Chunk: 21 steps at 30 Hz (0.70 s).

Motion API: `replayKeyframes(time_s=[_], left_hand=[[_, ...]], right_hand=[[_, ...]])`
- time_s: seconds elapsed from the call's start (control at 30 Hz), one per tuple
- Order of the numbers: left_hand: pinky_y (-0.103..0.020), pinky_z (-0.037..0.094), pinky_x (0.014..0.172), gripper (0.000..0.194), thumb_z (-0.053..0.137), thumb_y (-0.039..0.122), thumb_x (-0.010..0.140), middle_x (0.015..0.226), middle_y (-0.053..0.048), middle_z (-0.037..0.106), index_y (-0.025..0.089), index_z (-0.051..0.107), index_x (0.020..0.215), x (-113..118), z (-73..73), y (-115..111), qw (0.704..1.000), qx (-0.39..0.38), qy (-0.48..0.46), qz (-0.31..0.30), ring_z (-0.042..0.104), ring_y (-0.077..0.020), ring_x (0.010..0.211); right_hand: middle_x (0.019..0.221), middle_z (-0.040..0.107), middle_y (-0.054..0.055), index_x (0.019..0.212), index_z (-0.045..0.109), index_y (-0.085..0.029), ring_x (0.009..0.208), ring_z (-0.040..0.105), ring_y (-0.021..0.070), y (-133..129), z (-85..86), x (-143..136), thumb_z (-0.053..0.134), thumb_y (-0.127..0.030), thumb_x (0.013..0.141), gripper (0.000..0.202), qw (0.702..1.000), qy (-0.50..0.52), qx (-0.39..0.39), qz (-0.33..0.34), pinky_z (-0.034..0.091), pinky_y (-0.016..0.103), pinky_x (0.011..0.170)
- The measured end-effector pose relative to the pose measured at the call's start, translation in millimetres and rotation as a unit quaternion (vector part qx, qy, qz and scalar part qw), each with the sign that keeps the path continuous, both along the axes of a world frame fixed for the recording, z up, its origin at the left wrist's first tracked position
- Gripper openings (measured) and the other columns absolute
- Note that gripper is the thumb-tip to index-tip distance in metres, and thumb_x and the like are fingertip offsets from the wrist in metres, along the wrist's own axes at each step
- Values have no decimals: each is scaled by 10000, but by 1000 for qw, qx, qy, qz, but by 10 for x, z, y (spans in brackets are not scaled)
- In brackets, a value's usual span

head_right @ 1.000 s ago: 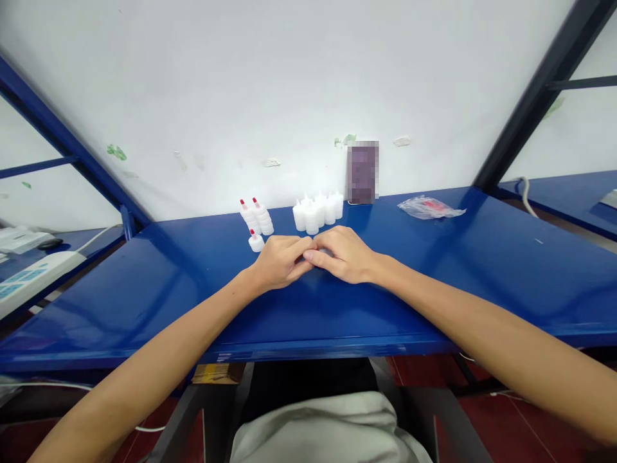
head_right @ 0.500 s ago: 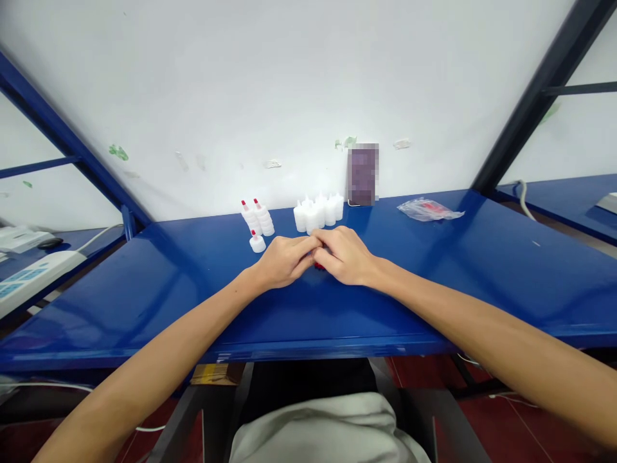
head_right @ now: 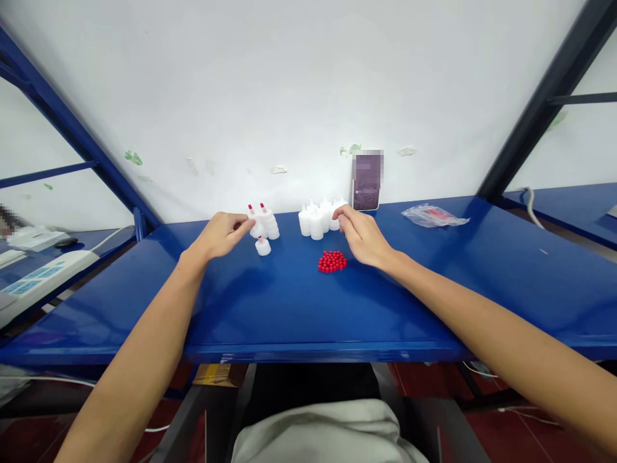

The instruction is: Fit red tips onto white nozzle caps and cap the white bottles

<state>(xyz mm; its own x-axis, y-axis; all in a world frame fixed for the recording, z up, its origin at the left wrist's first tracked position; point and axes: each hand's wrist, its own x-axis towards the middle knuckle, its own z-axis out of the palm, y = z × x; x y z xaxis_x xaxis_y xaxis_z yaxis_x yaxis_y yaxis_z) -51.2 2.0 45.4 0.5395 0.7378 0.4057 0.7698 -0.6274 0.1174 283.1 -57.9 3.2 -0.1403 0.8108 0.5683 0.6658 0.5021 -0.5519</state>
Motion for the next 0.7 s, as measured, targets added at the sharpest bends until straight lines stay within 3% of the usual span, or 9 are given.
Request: replayKeyframes(time_s=[0.13,0.27,0.4,0.5,0.57,0.7], left_hand=[[-288,241,559,453,418,444,965,530,21,419,181,441,597,50,-77,29,999,-44,10,2,360,-115,510],[-279,239,537,477,465,507,949,530,27,428,182,456,600,49,-81,26,998,-54,-11,-5,361,-111,500],[-265,252,540,473,506,495,952,532,40,400,176,466,605,10,-13,-2,997,2,-79,-16,330,-100,518],[-253,299,554,390,553,452,952,546,48,445,171,537,683,135,0,-84,985,67,-155,-26,361,-92,520],[-242,351,576,318,586,432,947,596,37,527,169,594,768,338,-34,-186,971,106,-203,-66,435,-94,547],[-221,442,640,196,629,366,942,779,-7,658,175,659,907,860,-192,-438,938,96,-224,-247,556,-93,648]], right_hand=[[821,663,46,940,606,-195,718,587,188,25,-1,-5,390,-404,984,303,1000,0,-20,6,409,316,704],[717,622,21,829,594,-195,679,563,178,-2,3,-32,387,-383,983,320,999,-15,-27,24,387,305,683],[591,514,-14,770,571,-196,594,509,165,-52,15,-76,409,-325,952,276,999,29,-36,23,363,302,630],[575,495,-21,784,579,-190,561,483,154,-106,20,-130,415,-340,949,277,993,81,-59,70,362,298,602],[583,504,-25,839,585,-185,552,473,145,-145,14,-175,403,-376,967,294,981,112,-92,127,364,292,589],[627,513,-39,973,546,-195,554,443,129,-217,-4,-264,407,-470,985,309,952,147,-130,233,353,271,560]])
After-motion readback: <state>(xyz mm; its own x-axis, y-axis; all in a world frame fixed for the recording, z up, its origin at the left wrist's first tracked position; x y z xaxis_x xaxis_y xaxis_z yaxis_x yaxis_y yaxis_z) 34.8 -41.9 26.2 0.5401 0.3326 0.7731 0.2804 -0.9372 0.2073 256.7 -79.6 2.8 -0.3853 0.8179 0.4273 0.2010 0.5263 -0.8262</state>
